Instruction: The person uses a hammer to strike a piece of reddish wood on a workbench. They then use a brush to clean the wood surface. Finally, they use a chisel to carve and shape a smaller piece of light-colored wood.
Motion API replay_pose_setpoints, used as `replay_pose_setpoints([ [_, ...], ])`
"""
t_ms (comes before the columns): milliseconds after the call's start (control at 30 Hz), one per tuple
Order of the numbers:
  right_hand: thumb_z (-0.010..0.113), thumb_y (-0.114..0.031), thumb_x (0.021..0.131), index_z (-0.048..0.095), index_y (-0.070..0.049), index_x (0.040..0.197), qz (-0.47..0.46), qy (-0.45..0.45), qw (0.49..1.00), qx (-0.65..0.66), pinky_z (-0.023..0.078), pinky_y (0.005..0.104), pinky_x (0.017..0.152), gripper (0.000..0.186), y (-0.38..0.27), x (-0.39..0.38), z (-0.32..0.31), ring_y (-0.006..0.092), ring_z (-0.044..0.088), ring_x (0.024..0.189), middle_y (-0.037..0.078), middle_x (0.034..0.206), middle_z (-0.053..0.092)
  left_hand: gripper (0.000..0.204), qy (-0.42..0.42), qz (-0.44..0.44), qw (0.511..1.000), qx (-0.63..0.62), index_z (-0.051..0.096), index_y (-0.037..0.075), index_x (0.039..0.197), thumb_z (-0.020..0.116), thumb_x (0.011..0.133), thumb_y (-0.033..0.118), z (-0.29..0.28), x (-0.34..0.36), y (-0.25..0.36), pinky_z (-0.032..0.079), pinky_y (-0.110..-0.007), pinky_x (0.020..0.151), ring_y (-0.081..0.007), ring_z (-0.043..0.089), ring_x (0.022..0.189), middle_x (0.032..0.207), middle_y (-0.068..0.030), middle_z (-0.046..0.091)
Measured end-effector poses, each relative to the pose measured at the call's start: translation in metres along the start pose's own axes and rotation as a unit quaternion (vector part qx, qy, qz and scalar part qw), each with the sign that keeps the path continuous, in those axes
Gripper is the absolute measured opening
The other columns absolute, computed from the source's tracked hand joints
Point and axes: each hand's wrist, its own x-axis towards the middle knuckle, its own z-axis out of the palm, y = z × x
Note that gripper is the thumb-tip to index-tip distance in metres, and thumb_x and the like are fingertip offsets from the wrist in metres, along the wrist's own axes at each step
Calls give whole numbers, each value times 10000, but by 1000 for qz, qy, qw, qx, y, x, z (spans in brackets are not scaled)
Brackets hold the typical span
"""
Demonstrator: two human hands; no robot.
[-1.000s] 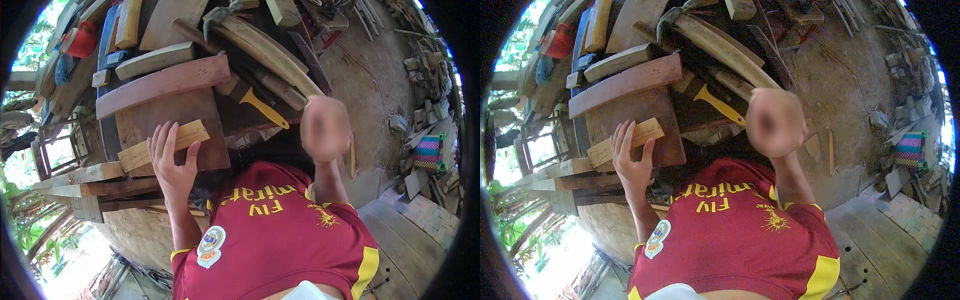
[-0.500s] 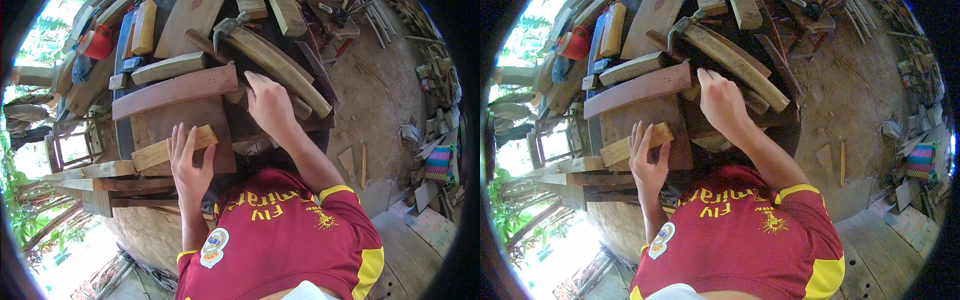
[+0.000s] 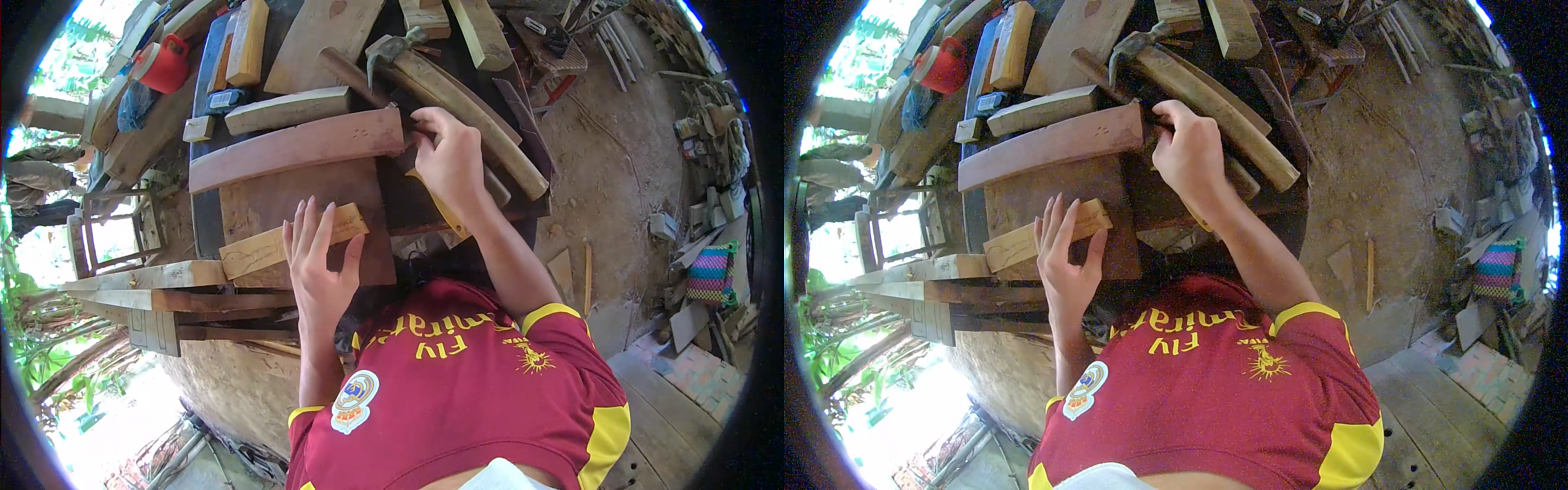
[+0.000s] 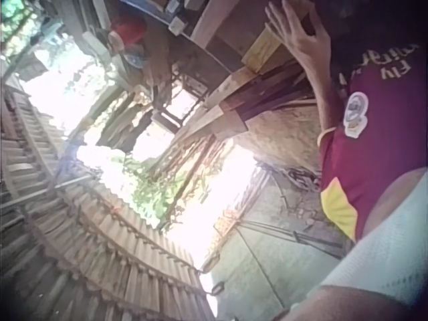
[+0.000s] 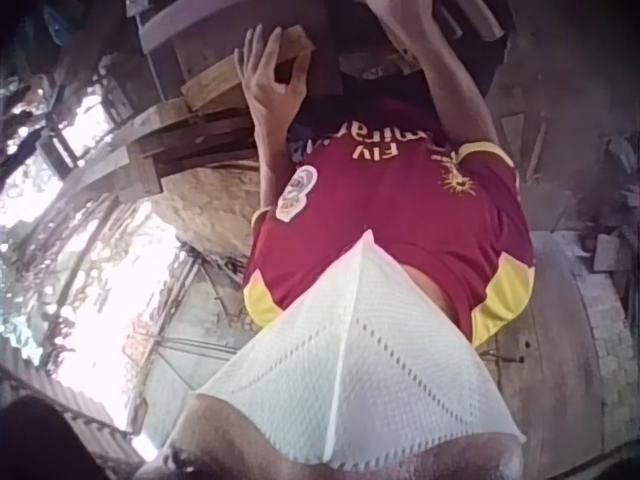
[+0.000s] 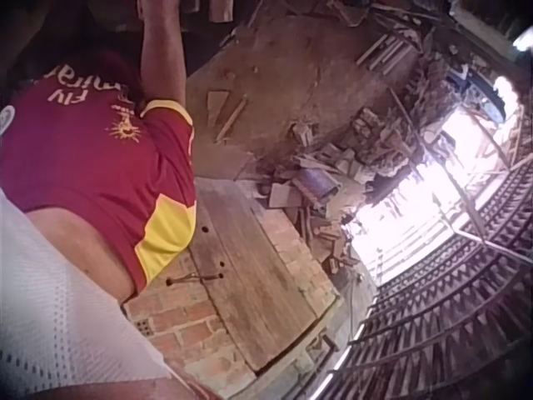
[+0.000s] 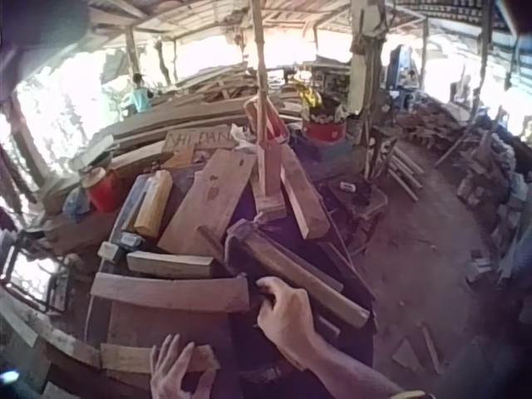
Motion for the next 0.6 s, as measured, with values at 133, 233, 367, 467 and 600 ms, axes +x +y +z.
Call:
replay_pose_setpoints([
  [133,624,100,743,611,8,935,64,-14,997,38,546,363,764,213,-16,4,-8,337,698,872,198,879,699,475,3,3,1000,3,599,34,1261,721,833,197,1,2,-2,280,-512,1123,-385,471,1297,1350,-225,538],
  [233,643,84,748,589,3,911,72,-20,997,23,542,358,766,190,-18,2,-13,332,698,881,187,861,696,479,3,6,1000,1,594,31,1265,720,831,190,3,4,-2,275,-512,1124,-386,467,1299,1349,-228,537],
  [367,659,62,750,584,-11,924,66,-38,997,-18,534,373,763,203,-27,-4,-22,329,695,884,183,845,690,489,3,7,1000,9,582,28,1277,717,833,184,6,7,-4,260,-511,1130,-386,458,1304,1354,-227,533],
  [467,665,46,753,582,-23,931,73,-48,996,-24,529,386,754,208,-28,-15,-24,335,691,870,191,850,686,505,7,14,1000,19,573,25,1281,708,835,220,10,8,-5,261,-527,1115,-382,456,1297,1355,-230,525],
  [600,666,40,755,573,-31,931,57,-43,997,-38,527,395,737,211,-27,-32,-24,346,688,850,201,844,683,517,8,13,1000,21,563,26,1294,704,837,222,11,10,-4,263,-526,1113,-379,452,1299,1354,-225,525],
])
